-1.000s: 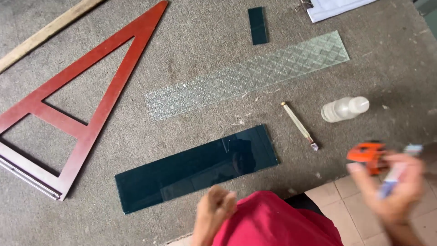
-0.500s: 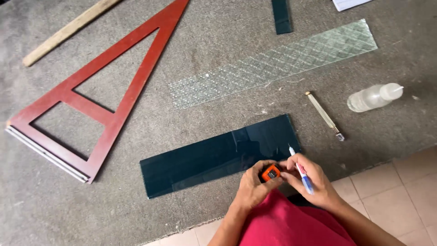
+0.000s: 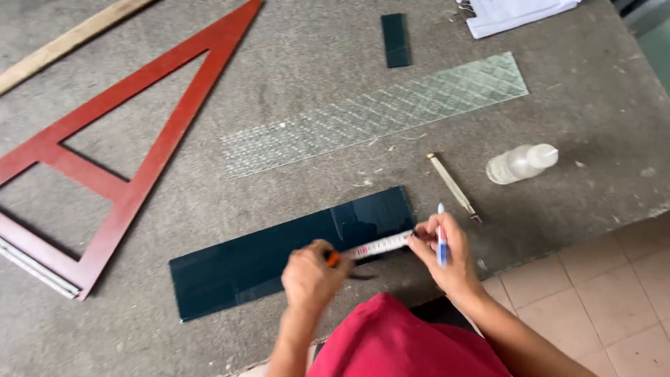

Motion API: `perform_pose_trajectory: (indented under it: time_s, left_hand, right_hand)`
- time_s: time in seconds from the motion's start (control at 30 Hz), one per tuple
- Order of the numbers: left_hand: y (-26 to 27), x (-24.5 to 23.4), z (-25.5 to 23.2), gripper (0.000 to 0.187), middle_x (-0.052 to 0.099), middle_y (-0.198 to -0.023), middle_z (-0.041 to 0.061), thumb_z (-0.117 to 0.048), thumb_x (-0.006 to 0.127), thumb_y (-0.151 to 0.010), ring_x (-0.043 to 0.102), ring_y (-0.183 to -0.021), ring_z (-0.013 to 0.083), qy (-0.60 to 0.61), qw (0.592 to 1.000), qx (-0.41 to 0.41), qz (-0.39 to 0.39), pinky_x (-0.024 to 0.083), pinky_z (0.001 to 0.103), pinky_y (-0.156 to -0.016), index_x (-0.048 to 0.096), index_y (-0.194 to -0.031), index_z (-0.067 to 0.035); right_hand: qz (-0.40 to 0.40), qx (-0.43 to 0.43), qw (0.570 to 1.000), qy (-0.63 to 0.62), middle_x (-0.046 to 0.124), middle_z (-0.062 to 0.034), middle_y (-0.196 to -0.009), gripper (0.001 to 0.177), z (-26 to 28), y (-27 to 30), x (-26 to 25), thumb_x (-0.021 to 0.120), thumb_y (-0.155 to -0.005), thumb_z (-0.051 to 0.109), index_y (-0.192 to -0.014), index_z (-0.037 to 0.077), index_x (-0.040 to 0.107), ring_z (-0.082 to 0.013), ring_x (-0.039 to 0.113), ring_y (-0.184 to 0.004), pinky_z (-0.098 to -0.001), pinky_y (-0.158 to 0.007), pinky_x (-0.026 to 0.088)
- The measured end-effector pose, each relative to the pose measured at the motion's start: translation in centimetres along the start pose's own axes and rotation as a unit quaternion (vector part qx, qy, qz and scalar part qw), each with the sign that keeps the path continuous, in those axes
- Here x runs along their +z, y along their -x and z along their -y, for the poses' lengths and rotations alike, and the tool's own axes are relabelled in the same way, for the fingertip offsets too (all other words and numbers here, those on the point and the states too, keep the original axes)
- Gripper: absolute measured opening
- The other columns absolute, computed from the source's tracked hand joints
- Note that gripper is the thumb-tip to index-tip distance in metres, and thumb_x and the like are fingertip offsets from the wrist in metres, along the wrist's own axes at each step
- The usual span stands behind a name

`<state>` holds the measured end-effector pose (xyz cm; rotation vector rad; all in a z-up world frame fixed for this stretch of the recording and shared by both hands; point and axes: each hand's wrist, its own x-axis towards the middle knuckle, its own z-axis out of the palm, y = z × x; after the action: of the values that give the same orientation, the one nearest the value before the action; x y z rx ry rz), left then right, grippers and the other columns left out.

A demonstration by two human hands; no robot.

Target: Measuring and preparing to cut a piece of dark glass using a tape measure, marker, and square.

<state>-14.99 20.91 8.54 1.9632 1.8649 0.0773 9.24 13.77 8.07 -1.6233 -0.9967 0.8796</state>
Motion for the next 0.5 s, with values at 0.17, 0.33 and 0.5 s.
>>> perform_pose_trajectory:
  time_s: [0.17,0.33,0.5]
  left_hand:
    - [-4.4,0.3,3.2,0.032,0.072,-0.086,0.007,-0.049,0.080,-0.070,0.073,-0.088,0.0325,-0.022,0.999,0.003,-0.026,0.058,0.040,-0.083,0.075,-0.088,-0.022]
    - [-7.2,1.9,2.8,0.030,0.069,-0.092,0.005,-0.048,0.078,-0.072,0.071,-0.095,0.0313,-0.020,0.999,-0.023,-0.021,0.056,0.039,-0.088,0.073,-0.088,-0.023]
    - [-8.2,2.0,3.8,0.032,0.069,-0.099,0.000,-0.052,0.075,-0.072,0.069,-0.101,0.0276,-0.057,0.997,-0.048,-0.018,0.054,0.038,-0.092,0.072,-0.093,-0.028]
  right_hand:
    - [-0.047,-0.003,0.999,0.011,0.072,-0.0242,-0.098,0.034,-4.5,-5.5,0.4,0.082,-0.083,0.005,-0.097,0.004,0.052,-0.0290,0.073,-0.085,-0.0414,-0.076,0.060]
    - [-0.069,-0.073,0.987,0.123,0.075,-0.0176,-0.091,0.025,-4.9,-7.2,-0.1,0.080,-0.088,0.010,-0.096,0.005,0.057,-0.0264,0.075,-0.075,-0.0366,-0.065,0.059]
    - [-0.028,-0.108,0.992,0.058,0.069,-0.0194,-0.095,0.031,-2.5,-4.0,-2.5,0.048,-0.108,0.020,-0.129,0.001,0.062,-0.0249,0.070,-0.083,-0.0349,-0.072,0.063]
